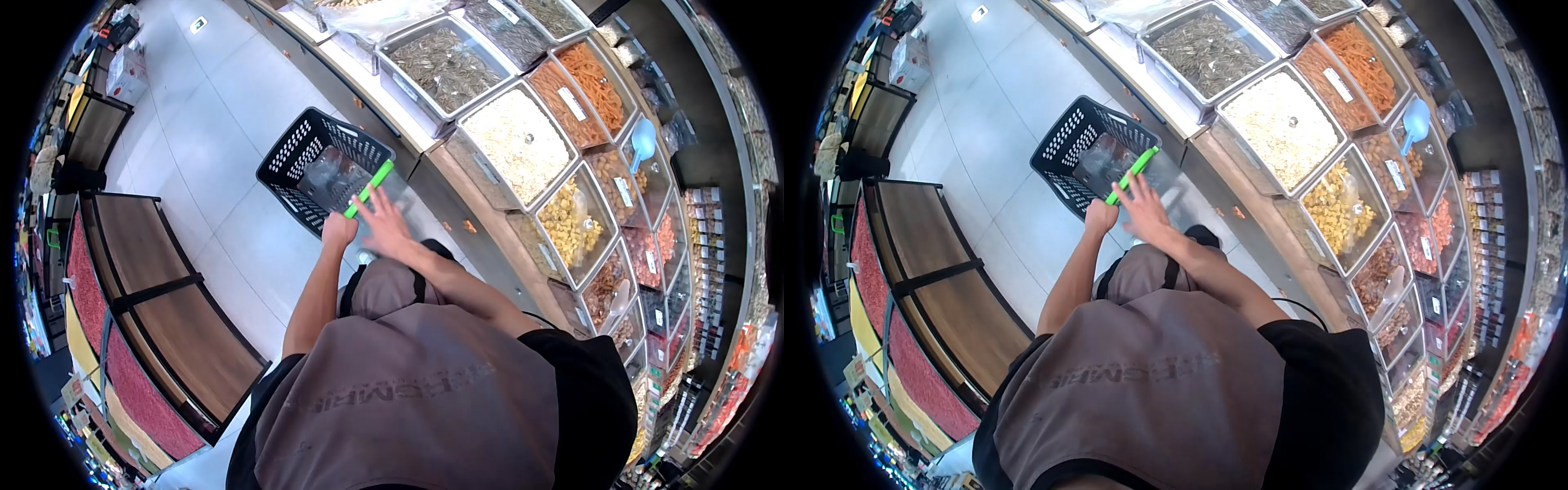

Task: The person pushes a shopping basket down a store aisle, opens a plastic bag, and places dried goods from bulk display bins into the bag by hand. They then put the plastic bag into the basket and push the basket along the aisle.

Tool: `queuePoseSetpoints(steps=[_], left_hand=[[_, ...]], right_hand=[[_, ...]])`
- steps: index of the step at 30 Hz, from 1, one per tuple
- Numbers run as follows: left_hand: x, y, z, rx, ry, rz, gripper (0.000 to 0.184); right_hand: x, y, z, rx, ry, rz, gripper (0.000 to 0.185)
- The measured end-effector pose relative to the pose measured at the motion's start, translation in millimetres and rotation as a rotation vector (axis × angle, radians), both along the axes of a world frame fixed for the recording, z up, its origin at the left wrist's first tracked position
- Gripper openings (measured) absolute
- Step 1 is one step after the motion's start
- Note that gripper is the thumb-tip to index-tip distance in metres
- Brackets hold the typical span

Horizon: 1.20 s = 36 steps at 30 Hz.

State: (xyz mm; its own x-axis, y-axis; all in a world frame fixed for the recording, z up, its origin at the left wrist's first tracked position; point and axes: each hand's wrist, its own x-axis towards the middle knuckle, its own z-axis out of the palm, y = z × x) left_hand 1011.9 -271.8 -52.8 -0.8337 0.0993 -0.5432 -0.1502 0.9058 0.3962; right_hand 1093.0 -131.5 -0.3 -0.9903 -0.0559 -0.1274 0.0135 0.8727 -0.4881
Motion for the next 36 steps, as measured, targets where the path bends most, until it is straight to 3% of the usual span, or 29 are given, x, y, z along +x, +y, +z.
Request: queuePoseSetpoints(steps=[3,13,16,23,26,27,29,30,31,36], left_hand=[[-25,-9,-20,0.012,-0.007,-0.011,0.06],[-89,-2,-41,0.062,-0.006,-0.204,0.051],[-108,2,-59,0.069,0.238,-0.415,0.05],[-154,18,-47,0.32,0.228,-0.302,0.055],[-174,14,-87,0.406,0.276,-0.198,0.058],[-187,9,-123,0.408,0.276,-0.21,0.058],[-206,-4,-182,0.205,0.431,-0.499,0.058],[-210,1,-182,0.263,0.643,-0.555,0.052],[-214,7,-172,0.299,0.613,-0.522,0.052],[-234,33,-111,0.438,0.128,-0.153,0.051]], right_hand=[[-11,-28,1,-0.08,0.037,0.054,0.096],[-94,-29,2,0.012,0.109,0.087,0.079],[-125,-23,-10,0.05,0.136,0.081,0.071],[-192,1,4,0.081,0.06,0.258,0.056],[-218,9,-5,0.157,0.081,0.301,0.048],[-221,11,-9,0.168,0.11,0.318,0.045],[-224,16,3,0.158,0.205,0.266,0.041],[-232,21,10,0.175,0.097,0.291,0.04],[-238,25,10,0.196,-0.006,0.313,0.041],[-259,31,6,0.184,-0.006,0.267,0.034]])
